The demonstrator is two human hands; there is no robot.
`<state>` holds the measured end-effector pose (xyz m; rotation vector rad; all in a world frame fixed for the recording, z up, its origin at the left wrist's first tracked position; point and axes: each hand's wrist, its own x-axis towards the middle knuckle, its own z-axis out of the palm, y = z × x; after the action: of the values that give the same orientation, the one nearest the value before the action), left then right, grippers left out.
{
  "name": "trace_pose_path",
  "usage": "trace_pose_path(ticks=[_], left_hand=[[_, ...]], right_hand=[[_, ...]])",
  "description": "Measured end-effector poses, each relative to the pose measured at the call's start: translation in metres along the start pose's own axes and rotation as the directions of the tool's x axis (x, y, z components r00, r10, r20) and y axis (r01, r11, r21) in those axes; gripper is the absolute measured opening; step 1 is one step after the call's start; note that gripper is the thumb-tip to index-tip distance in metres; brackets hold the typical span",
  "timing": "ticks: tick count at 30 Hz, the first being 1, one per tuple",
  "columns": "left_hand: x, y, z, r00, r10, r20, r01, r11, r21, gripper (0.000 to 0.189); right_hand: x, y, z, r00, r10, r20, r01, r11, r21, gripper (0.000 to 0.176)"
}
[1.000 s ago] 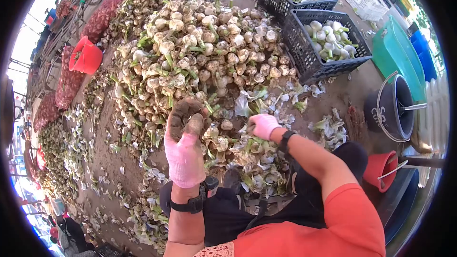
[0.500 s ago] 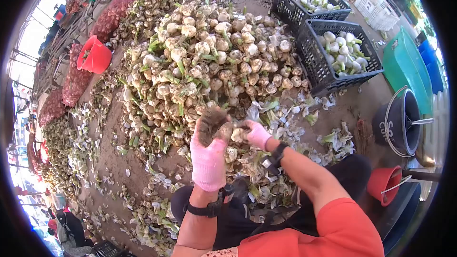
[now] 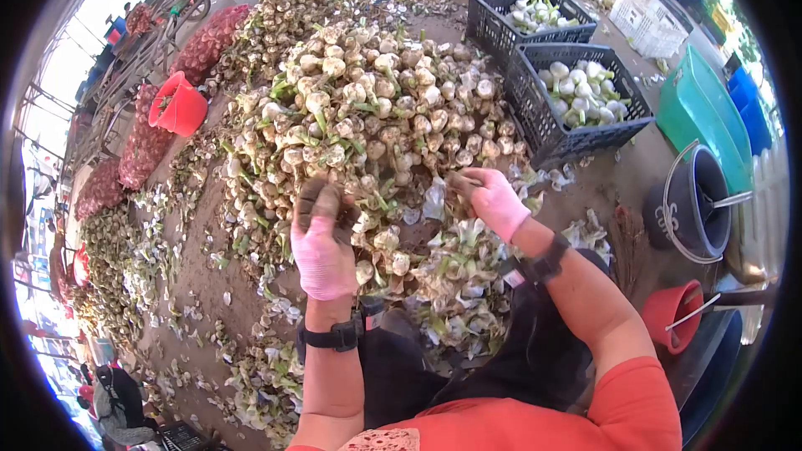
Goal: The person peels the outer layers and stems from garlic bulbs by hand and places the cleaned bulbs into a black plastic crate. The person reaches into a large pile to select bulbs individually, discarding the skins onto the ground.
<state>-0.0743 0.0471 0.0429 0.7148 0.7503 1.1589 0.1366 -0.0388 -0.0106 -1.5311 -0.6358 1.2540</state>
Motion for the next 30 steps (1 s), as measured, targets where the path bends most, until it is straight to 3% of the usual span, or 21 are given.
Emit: trace_pose_path(ticks=[3, 5, 6, 8, 10, 14, 16, 18, 20, 21, 24, 28, 30], left_hand=[[0.007, 0.003, -0.010, 0.999, 0.028, -0.032, -0.030, 0.998, -0.054, 0.024], [0.012, -0.001, -0.024, 0.998, 0.011, -0.067, -0.015, 0.998, -0.067, 0.024], [0.017, -0.002, -0.034, 1.000, 0.005, -0.021, -0.004, 0.999, 0.053, 0.024], [0.020, -0.011, -0.042, 0.995, -0.099, -0.012, 0.099, 0.969, 0.228, 0.025], [0.019, -0.027, -0.052, 0.968, -0.236, 0.090, 0.210, 0.950, 0.230, 0.028], [0.018, -0.026, -0.052, 0.924, -0.361, 0.123, 0.334, 0.921, 0.199, 0.034], [0.021, -0.025, -0.053, 0.910, -0.401, 0.108, 0.395, 0.916, 0.075, 0.035], [0.022, -0.029, -0.060, 0.901, -0.422, 0.100, 0.422, 0.906, 0.020, 0.033], [0.022, -0.032, -0.062, 0.899, -0.426, 0.098, 0.435, 0.894, -0.104, 0.031], [0.021, -0.031, -0.062, 0.899, -0.427, 0.096, 0.435, 0.894, -0.106, 0.031], [0.018, -0.028, -0.059, 0.899, -0.418, 0.130, 0.434, 0.889, -0.146, 0.031], [0.014, -0.034, -0.062, 0.933, -0.341, 0.113, 0.344, 0.939, -0.002, 0.032], [0.015, -0.038, -0.064, 0.923, -0.355, 0.149, 0.362, 0.932, -0.020, 0.038]], right_hand=[[0.020, 0.008, 0.030, 0.986, -0.133, 0.102, 0.129, 0.991, 0.046, 0.026], [0.033, 0.016, 0.047, 0.972, -0.018, 0.235, -0.049, 0.960, 0.275, 0.025], [0.036, 0.017, 0.056, 0.960, 0.017, 0.281, -0.126, 0.919, 0.373, 0.026], [0.043, 0.018, 0.069, 0.928, -0.092, 0.360, -0.095, 0.878, 0.469, 0.029], [0.043, 0.010, 0.087, 0.918, -0.157, 0.363, -0.064, 0.847, 0.528, 0.031], [0.043, 0.003, 0.119, 0.941, -0.167, 0.294, 0.023, 0.899, 0.436, 0.030], [0.040, 0.009, 0.133, 0.924, -0.331, 0.190, 0.284, 0.929, 0.238, 0.030], [0.038, 0.005, 0.135, 0.936, -0.318, 0.150, 0.301, 0.946, 0.122, 0.029], [0.039, 0.002, 0.133, 0.799, -0.578, 0.169, 0.599, 0.739, -0.308, 0.032], [0.041, 0.001, 0.133, 0.724, -0.668, 0.172, 0.673, 0.629, -0.390, 0.035], [0.037, -0.004, 0.141, 0.727, -0.682, 0.082, 0.647, 0.639, -0.416, 0.026], [0.033, 0.001, 0.143, 0.735, -0.668, 0.117, 0.646, 0.637, -0.421, 0.031], [0.033, 0.008, 0.145, 0.865, -0.500, 0.036, 0.501, 0.864, -0.043, 0.037]])
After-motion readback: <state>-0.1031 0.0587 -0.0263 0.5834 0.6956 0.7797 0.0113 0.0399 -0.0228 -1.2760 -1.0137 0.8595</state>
